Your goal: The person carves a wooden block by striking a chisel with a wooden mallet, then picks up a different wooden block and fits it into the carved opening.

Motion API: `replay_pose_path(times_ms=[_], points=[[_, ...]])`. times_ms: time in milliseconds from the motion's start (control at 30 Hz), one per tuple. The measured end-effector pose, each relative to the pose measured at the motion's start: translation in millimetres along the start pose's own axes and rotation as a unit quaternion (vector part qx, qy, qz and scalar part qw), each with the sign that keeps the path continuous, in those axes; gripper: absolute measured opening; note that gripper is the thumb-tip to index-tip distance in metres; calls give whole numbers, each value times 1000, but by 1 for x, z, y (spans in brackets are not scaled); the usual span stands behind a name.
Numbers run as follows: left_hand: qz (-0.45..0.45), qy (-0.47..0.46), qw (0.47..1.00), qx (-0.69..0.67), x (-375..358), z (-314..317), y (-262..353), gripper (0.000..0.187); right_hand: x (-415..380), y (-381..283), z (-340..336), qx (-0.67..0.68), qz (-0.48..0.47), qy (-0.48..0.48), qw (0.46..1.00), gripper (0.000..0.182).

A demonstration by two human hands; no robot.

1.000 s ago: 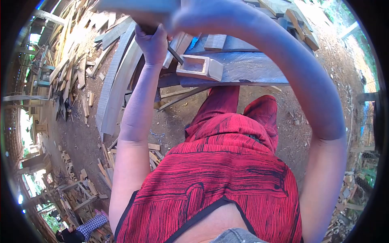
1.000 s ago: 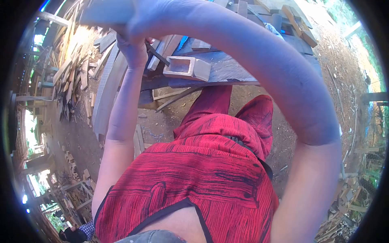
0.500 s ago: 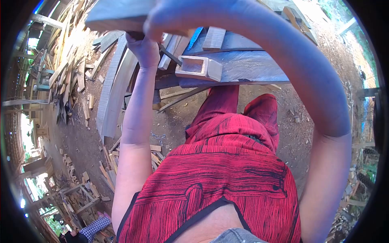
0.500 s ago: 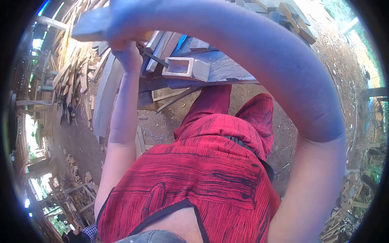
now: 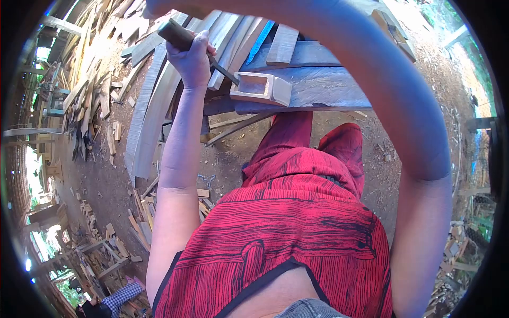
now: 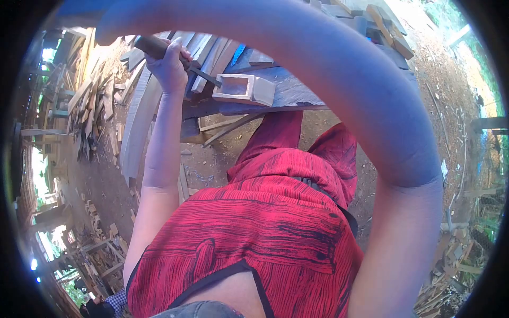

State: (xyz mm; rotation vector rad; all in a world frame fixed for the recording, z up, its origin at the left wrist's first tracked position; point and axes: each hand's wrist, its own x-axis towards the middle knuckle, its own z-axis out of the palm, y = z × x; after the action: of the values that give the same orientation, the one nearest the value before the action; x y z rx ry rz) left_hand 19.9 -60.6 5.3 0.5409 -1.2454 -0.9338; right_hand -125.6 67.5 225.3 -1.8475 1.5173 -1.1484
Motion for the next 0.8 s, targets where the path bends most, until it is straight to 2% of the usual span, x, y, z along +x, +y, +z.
replay_pose_path(times_ms=[33, 67, 100, 133, 167, 300, 367, 400, 467, 500, 533, 567, 633, 667, 700, 767, 800], points=[[2, -1, 1000, 0, 1, 2, 0, 23, 4, 22, 6, 31, -65, 9, 997, 51], [7, -7, 1000, 11, 0, 3, 0, 22, 12, 36, 9, 31, -66, 10, 997, 51], [13, -11, 1000, 23, 0, 4, 1, 22, 19, 43, 12, -99, -52, -105, 988, 53], [16, -10, 1000, 25, 0, 4, 3, 22, 25, 52, 13, -225, -37, -216, 949, 55], [8, -9, 1000, 20, -1, 5, 6, 21, 22, 49, 10, -223, -37, -214, 950, 55], [-18, 11, 1000, 21, -5, 9, 8, 21, 0, 7, -10, -73, -67, -94, 991, 55], [-15, -13, 999, 38, -3, 10, 7, 23, -6, -2, -17, 5, -78, -28, 997, 55], [-14, -1, 1000, 25, -4, 13, 7, 20, -10, 11, -10, 5, -78, -26, 997, 55], [17, 3, 999, 41, 2, 1, -14, 21, -12, 51, 13, -150, -230, 49, 960, 52], [48, 8, 997, 58, 4, -4, -20, 21, 16, 41, 14, -219, 57, -192, 955, 47], [-10, 33, 999, 0, -3, 15, 9, 21, 21, 44, 0, -164, 34, -243, 956, 46], [-10, 31, 999, -3, -1, 14, 6, 21, 21, 49, -16, -111, 10, -291, 950, 45], [-2, 20, 1000, 2, -1, 7, 1, 22, 13, 29, -31, -60, -2, -284, 957, 48], [-5, 3, 1000, 7, -2, 6, 2, 22, -10, 27, -11, -82, -44, -58, 994, 51], [-6, 3, 1000, 8, -2, 7, 4, 22, -13, 11, -6, -81, -43, -58, 994, 51], [-9, -3, 1000, 10, -2, 12, 6, 21, -8, -20, -9, 45, 179, 6, 983, 54], [-8, -3, 1000, 10, -3, 15, 7, 21, -6, 49, -14, 69, -98, -78, 990, 54]])
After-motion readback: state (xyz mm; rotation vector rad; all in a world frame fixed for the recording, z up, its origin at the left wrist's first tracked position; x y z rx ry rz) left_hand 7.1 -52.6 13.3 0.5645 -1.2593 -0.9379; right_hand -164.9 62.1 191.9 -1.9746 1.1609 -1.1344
